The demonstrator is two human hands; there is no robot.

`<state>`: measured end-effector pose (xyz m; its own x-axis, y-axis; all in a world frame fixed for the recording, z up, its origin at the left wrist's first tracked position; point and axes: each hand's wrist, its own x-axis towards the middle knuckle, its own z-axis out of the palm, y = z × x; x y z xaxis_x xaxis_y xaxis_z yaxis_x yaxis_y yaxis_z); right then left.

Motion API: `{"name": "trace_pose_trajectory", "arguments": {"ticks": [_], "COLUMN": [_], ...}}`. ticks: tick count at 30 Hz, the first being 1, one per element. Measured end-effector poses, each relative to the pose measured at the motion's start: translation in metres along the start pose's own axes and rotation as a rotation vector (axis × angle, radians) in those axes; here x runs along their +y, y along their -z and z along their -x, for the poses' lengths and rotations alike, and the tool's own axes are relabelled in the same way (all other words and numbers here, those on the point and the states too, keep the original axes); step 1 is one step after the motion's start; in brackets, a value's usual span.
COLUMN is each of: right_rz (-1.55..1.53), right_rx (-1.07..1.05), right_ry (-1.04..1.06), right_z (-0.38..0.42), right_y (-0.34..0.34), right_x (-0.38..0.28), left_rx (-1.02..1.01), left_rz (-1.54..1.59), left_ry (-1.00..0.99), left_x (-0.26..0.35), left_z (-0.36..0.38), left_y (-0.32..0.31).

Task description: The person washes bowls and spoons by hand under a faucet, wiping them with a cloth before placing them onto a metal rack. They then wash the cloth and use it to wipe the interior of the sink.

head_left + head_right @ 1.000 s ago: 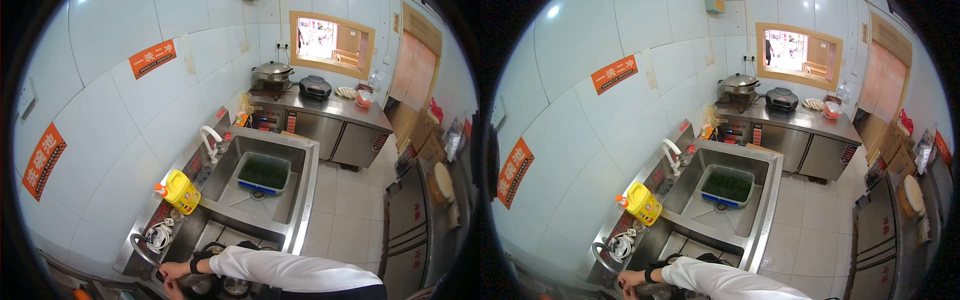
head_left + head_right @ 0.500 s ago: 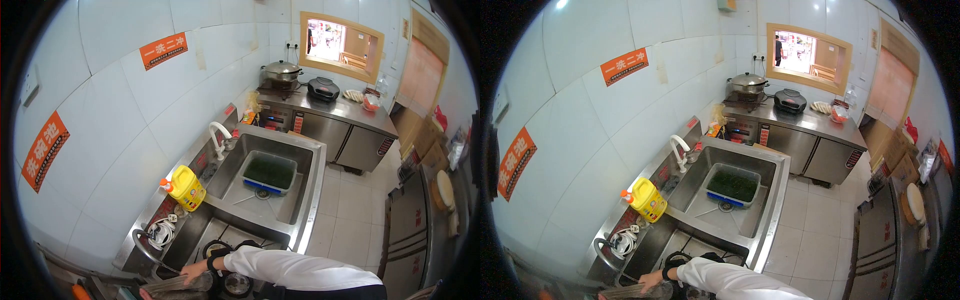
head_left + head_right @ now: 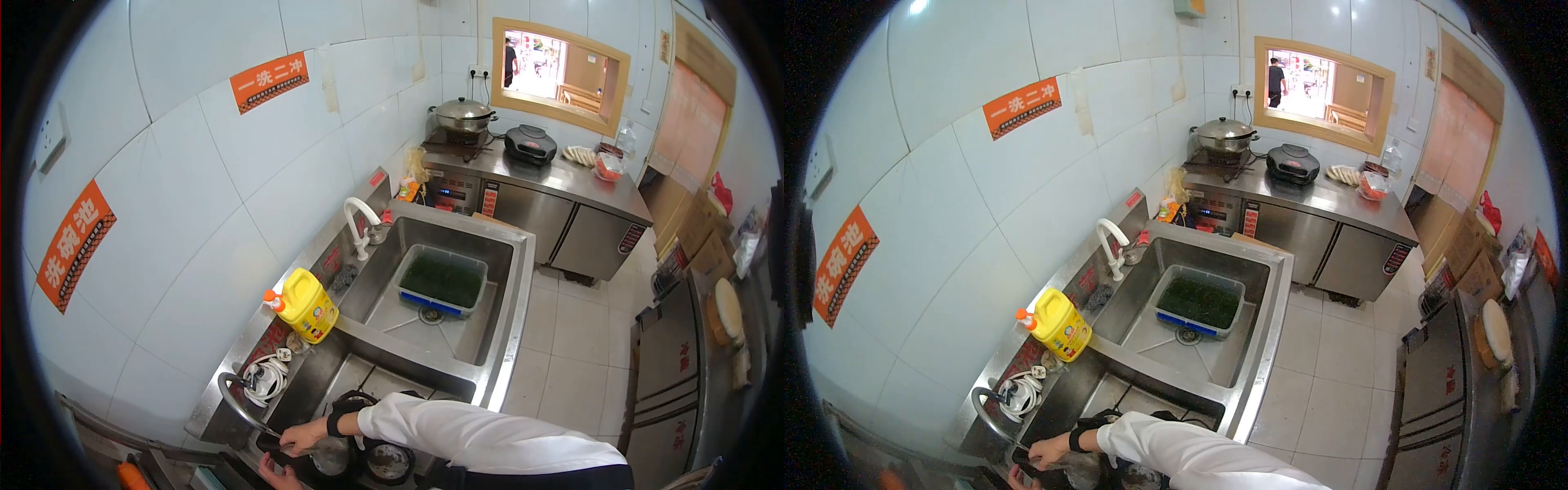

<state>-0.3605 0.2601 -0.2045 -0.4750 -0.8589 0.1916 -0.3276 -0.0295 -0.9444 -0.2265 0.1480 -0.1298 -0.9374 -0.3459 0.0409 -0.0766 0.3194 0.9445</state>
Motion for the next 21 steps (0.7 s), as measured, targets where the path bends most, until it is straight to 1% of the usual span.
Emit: {"name": "trace_pose_trajectory", "arguments": {"ticks": [2,3,4,5,6,7,8,9,10,11,12,13,14,15,16,17,18,19,20,21], "right_rz": [0.035,0.035,0.221,0.407,0.408,0.304,0.2,0.2,0.205,0.209,0.205,-0.13,-0.465,-0.195,-0.194,-0.252,-0.308,-0.146,-0.147,-0.193], "right_rx": [-0.164,-0.162,-0.182,-0.199,-0.195,-0.213,-0.231,-0.23,-0.106,0.017,0.015,0.075,0.134,0.222,0.22,0.284,0.348,0.425,0.423,0.439], "right_ry": [0.123,0.122,0.221,0.319,0.319,0.215,0.11,0.109,0.013,-0.084,-0.086,-0.271,-0.454,-0.253,-0.257,-0.201,-0.144,-0.1,-0.1,-0.065], "right_z": [0.011,0.011,0.011,0.01,0.012,0.015,0.018,0.02,0.021,0.021,0.023,0.025,0.027,0.008,0.01,0.013,0.014,0.007,0.003,0.002], "right_y": [0.011,0.014,0.018,0.022,0.03,0.04,0.046,0.048,0.049,0.047,0.038,0.024,0.017,-0.012,-0.015,-0.018,-0.02,-0.022,-0.03,-0.035], "right_x": [-0.027,-0.03,-0.033,-0.035,-0.037,-0.038,-0.04,-0.035,-0.028,-0.021,-0.03,-0.051,-0.063,-0.008,-0.007,-0.016,-0.02,-0.008,0.003,0.001], "left_rx": [-0.195,-0.318,-0.32,-0.378,-0.434,-0.495,-0.496,-0.425,-0.354,-0.221,-0.221,-0.155,-0.084,-0.234,-0.233,-0.2,-0.165,-0.016,-0.014,-0.131], "left_rz": [-0.503,-0.47,-0.469,-0.473,-0.476,-0.493,-0.492,-0.385,-0.279,-0.291,-0.292,0.065,0.424,0.466,0.469,0.231,-0.008,-0.058,-0.059,0.106], "left_ry": [-0.309,-0.352,-0.354,-0.226,-0.097,0.049,0.048,0.047,0.047,0.015,0.02,0.182,0.339,0.138,0.141,0.101,0.059,0.049,0.05,-0.023], "left_x": [-0.004,-0.03,-0.039,-0.047,-0.055,-0.062,-0.069,-0.063,-0.047,-0.031,0.002,0.037,0.054,0.053,0.023,-0.026,-0.053,-0.035,-0.02,-0.009], "left_z": [-0.008,-0.018,-0.021,-0.025,-0.029,-0.032,-0.034,-0.031,-0.026,-0.022,-0.012,0.0,0.009,0.012,0.006,-0.005,-0.011,-0.002,0.002,0.005], "left_y": [0.0,0.001,0.003,0.004,0.007,0.013,0.015,0.017,0.016,0.01,-0.003,-0.018,-0.028,-0.034,-0.034,-0.029,-0.026,-0.033,-0.036,-0.038]}}
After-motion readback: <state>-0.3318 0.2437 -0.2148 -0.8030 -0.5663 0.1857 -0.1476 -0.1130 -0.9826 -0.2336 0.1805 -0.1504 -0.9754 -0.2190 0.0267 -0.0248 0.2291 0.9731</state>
